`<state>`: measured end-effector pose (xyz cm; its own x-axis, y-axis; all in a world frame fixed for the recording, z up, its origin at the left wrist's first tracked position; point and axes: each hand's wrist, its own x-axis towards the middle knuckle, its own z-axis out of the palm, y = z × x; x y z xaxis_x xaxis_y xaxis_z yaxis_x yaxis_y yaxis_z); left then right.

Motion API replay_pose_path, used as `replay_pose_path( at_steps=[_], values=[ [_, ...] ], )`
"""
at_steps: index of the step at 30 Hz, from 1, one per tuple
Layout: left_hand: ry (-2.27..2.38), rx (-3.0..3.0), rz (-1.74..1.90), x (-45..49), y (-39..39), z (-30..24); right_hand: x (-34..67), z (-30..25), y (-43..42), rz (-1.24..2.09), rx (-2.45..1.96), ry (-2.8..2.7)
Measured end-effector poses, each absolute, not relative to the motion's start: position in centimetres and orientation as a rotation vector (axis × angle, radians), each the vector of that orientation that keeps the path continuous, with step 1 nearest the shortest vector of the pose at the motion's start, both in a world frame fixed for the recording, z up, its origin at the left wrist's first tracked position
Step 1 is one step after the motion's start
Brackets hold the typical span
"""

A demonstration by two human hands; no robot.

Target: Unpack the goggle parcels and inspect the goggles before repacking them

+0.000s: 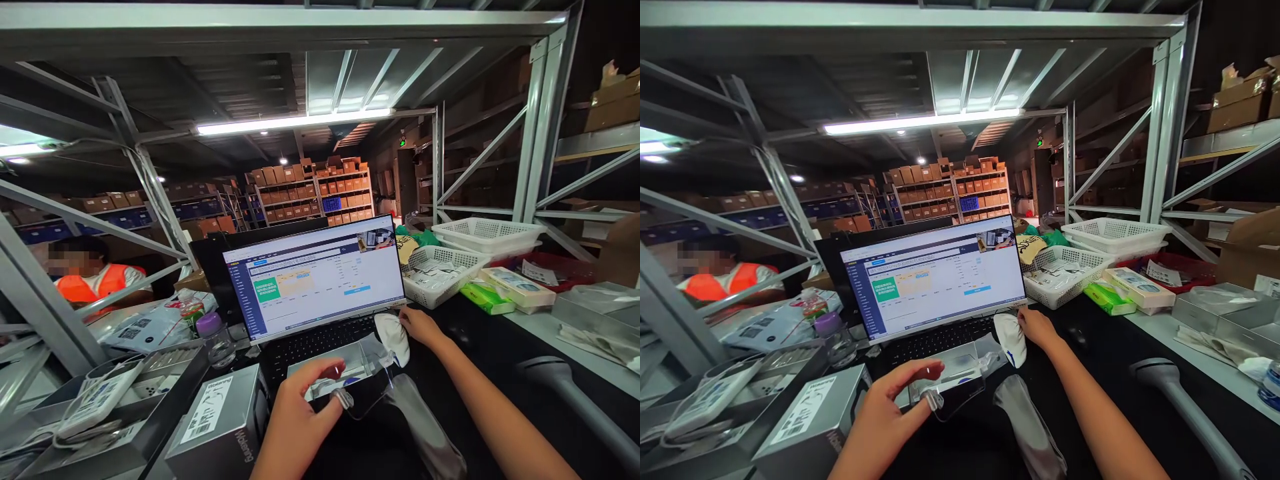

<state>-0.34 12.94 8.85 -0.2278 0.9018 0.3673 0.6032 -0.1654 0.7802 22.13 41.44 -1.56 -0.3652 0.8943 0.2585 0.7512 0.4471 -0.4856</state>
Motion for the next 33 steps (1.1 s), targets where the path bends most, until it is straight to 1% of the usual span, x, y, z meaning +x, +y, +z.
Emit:
replay_pose_path(
  at_steps=[7,11,13,18,20,25,27,31,33],
  values=[
    [1.782,1.650,1.353,-0.9,13.0,9.0,23.9,3.2,40.1,0.358,-1.406,-1.932],
    [1.809,1.741,1.321,-1.1,12.8,9.3,24.8,6.1,38.2,0.434,-1.279,-1.775],
    [1.819,1.777,1.317,-1.2,12.6,9.4,24.8,6.9,37.2,0.577,-1.158,-1.751],
    [1.802,1.814,1.318,-1.7,12.5,9.6,23.5,7.2,35.2,1.165,-0.801,-1.703],
    [1.791,1.843,1.278,-1.8,12.5,9.6,22.9,7.2,34.6,1.346,-0.677,-1.658],
    [1.692,2.007,1.011,-1.3,12.1,9.2,21.3,7.9,31.9,1.570,-0.465,-1.583],
    [1.654,2.049,0.912,-0.8,11.9,8.9,20.6,8.1,30.0,1.510,-0.383,-1.599],
    [1.585,2.090,0.809,0.1,12.1,8.7,19.7,8.5,25.7,0.986,-0.422,-1.851],
    [1.515,2.103,0.801,0.4,12.4,8.9,19.7,8.7,24.1,0.900,-0.458,-2.001]
  ],
)
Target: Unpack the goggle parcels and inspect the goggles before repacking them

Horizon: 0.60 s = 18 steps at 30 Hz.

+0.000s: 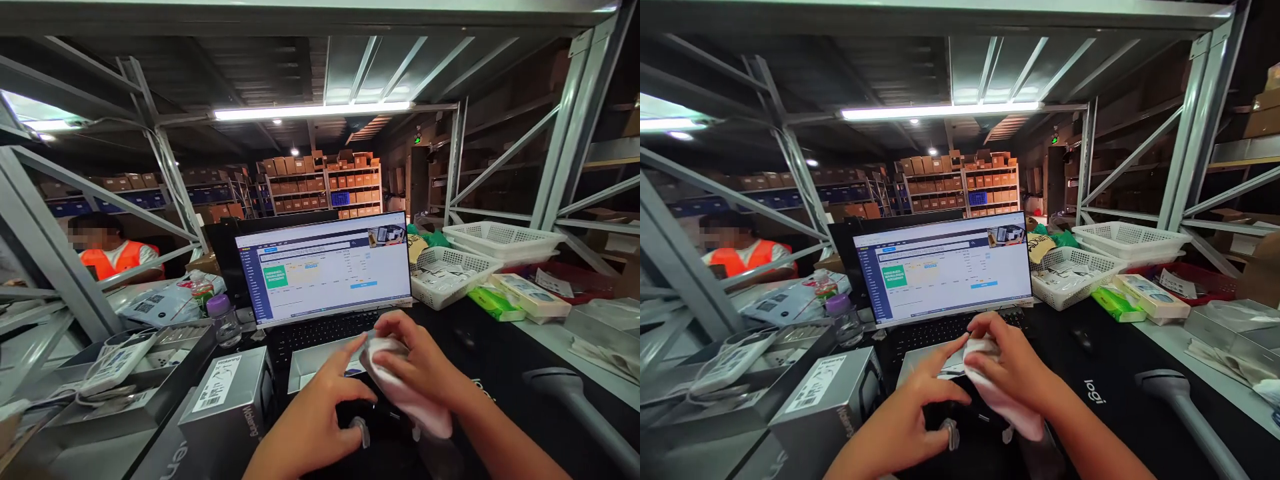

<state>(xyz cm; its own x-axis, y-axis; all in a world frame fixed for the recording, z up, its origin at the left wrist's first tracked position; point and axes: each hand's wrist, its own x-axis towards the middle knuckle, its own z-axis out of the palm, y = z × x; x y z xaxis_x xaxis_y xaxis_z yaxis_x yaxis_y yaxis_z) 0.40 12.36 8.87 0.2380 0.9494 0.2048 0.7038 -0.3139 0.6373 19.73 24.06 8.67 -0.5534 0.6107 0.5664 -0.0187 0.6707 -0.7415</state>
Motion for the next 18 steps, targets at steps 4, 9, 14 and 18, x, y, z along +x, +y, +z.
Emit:
replay_pose_path(
  at_steps=[4,9,14,18],
  values=[
    [1.362,2.176,0.851,0.6,12.7,9.2,20.6,9.4,23.4,1.050,-0.474,-2.131],
    [1.535,2.239,0.864,-0.3,12.4,9.5,22.4,10.0,26.0,1.467,-0.485,-2.126],
    [1.659,2.324,0.892,-1.7,12.3,9.7,22.1,9.7,27.1,1.815,-0.296,-2.134],
    [1.718,2.338,0.991,-2.8,12.8,9.6,21.6,9.3,27.8,1.729,-0.519,-1.654]
  ],
)
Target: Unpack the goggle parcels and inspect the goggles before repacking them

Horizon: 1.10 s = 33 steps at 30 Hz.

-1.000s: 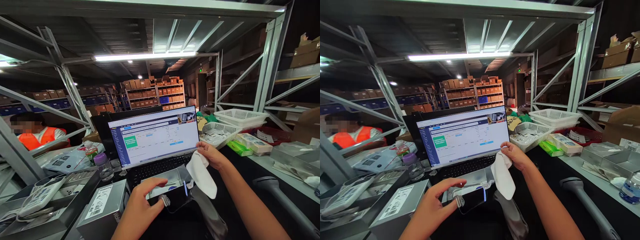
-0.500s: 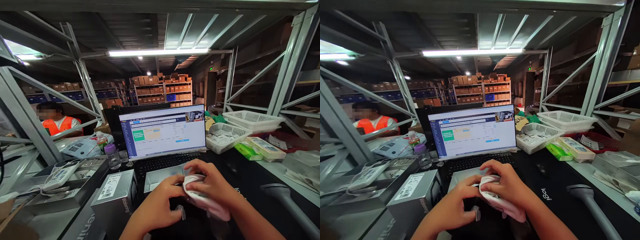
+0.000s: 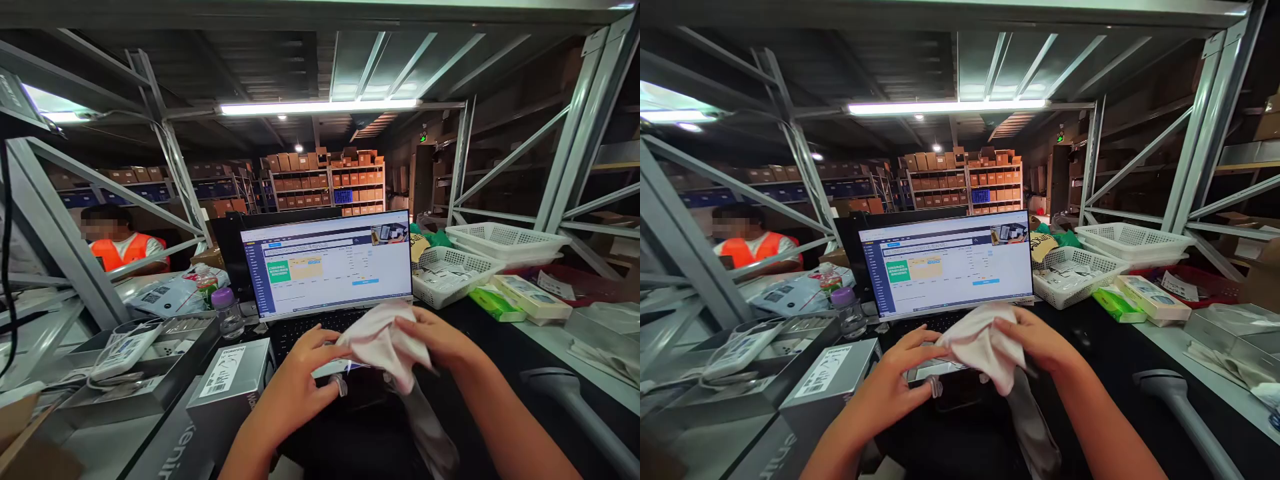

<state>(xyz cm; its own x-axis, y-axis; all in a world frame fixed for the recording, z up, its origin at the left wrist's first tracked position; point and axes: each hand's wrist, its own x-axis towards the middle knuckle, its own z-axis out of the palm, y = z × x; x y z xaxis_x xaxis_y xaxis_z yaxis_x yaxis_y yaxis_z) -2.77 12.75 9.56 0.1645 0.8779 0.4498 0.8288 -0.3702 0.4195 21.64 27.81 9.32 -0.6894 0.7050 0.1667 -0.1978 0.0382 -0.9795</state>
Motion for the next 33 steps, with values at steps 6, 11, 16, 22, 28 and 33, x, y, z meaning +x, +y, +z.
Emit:
replay_pose_path(
  at_steps=[6,11,16,22,28,33],
  values=[
    [1.734,2.282,1.217,-2.8,13.0,9.8,22.0,9.5,27.9,1.080,-0.799,-1.145],
    [1.815,2.468,1.276,-2.4,13.2,9.5,21.2,10.6,21.9,0.979,-0.436,-2.123],
    [1.853,2.611,1.375,-1.9,13.3,8.9,21.8,11.5,21.7,1.092,-0.065,-2.487],
    [1.828,2.699,1.498,0.4,13.2,8.1,20.2,9.6,22.4,0.985,-0.456,-2.405],
    [1.731,2.929,1.515,1.2,13.2,8.1,18.5,8.8,21.0,0.734,-0.466,-2.422],
    [1.781,2.723,1.662,0.6,13.0,8.7,21.5,10.2,24.4,1.055,-0.268,-2.546]
  ],
)
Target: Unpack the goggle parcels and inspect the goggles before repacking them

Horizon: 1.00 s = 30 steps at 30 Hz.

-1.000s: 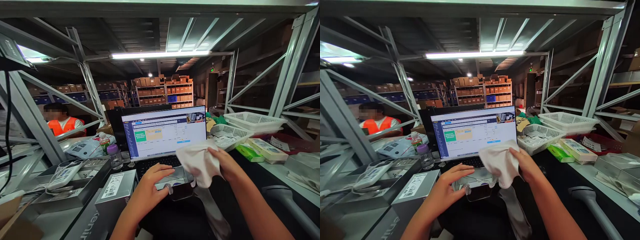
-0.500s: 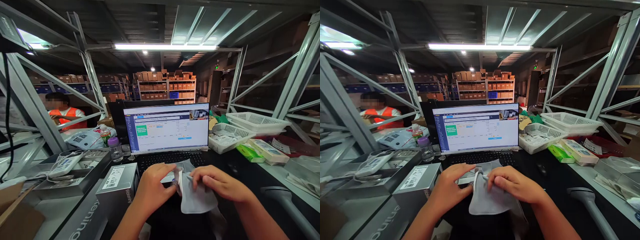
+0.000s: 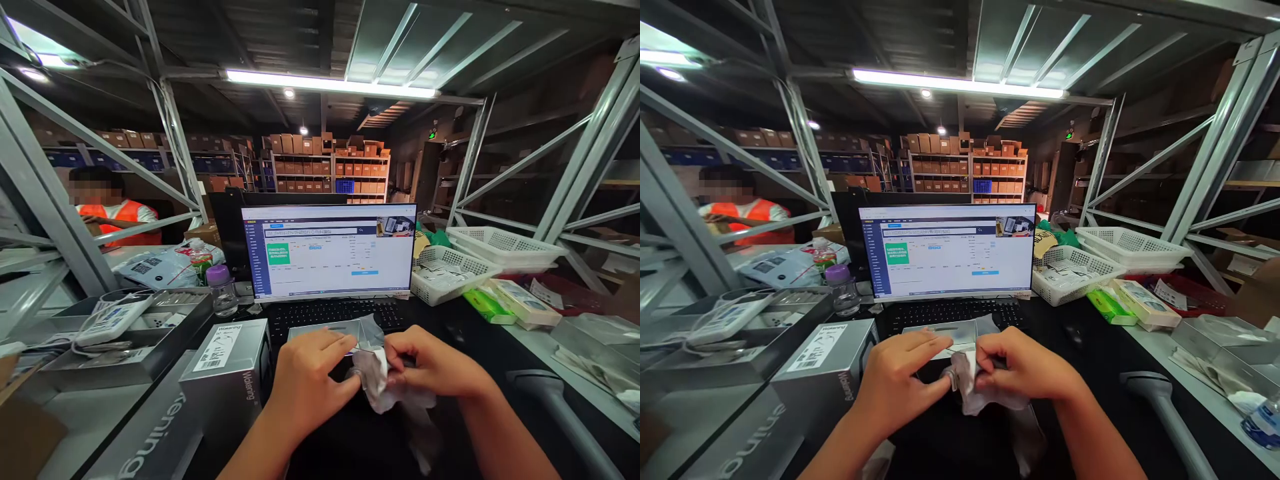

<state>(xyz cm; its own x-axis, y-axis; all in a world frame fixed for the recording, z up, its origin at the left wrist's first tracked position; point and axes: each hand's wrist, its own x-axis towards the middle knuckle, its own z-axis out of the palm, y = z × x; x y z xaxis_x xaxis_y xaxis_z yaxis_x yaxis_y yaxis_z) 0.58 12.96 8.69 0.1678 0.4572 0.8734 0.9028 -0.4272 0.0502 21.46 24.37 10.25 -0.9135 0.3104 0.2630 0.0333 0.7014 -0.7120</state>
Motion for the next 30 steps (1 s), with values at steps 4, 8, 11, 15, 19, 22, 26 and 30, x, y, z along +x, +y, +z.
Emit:
replay_pose_path(
  at_steps=[4,8,11,15,19,22,26,30],
  values=[
    [-1.327,-1.967,-1.268,0.6,13.0,8.6,22.7,10.7,25.8,1.144,-0.201,-2.595],
    [-1.340,-1.989,-1.180,1.5,13.2,8.0,21.0,10.0,23.1,0.904,-0.436,-2.534],
    [-1.304,-2.051,-1.110,2.0,13.3,7.8,19.0,9.3,21.0,0.582,-0.601,-2.484],
    [-1.308,-2.051,-1.161,1.5,12.9,8.3,19.3,9.5,22.4,0.826,-0.415,-2.526],
    [-1.295,-1.989,-1.240,0.7,12.5,9.0,21.9,10.1,26.1,1.246,-0.104,-2.531],
    [-1.297,-2.027,-1.254,0.7,12.7,9.0,22.9,10.3,27.3,1.334,-0.098,-2.548],
    [-1.254,-2.042,-1.237,1.4,13.0,8.4,22.5,10.5,26.0,1.247,-0.211,-2.556],
    [-1.202,-2.043,-1.149,2.1,13.2,7.8,20.8,10.7,22.8,0.909,-0.452,-2.495]
  ],
)
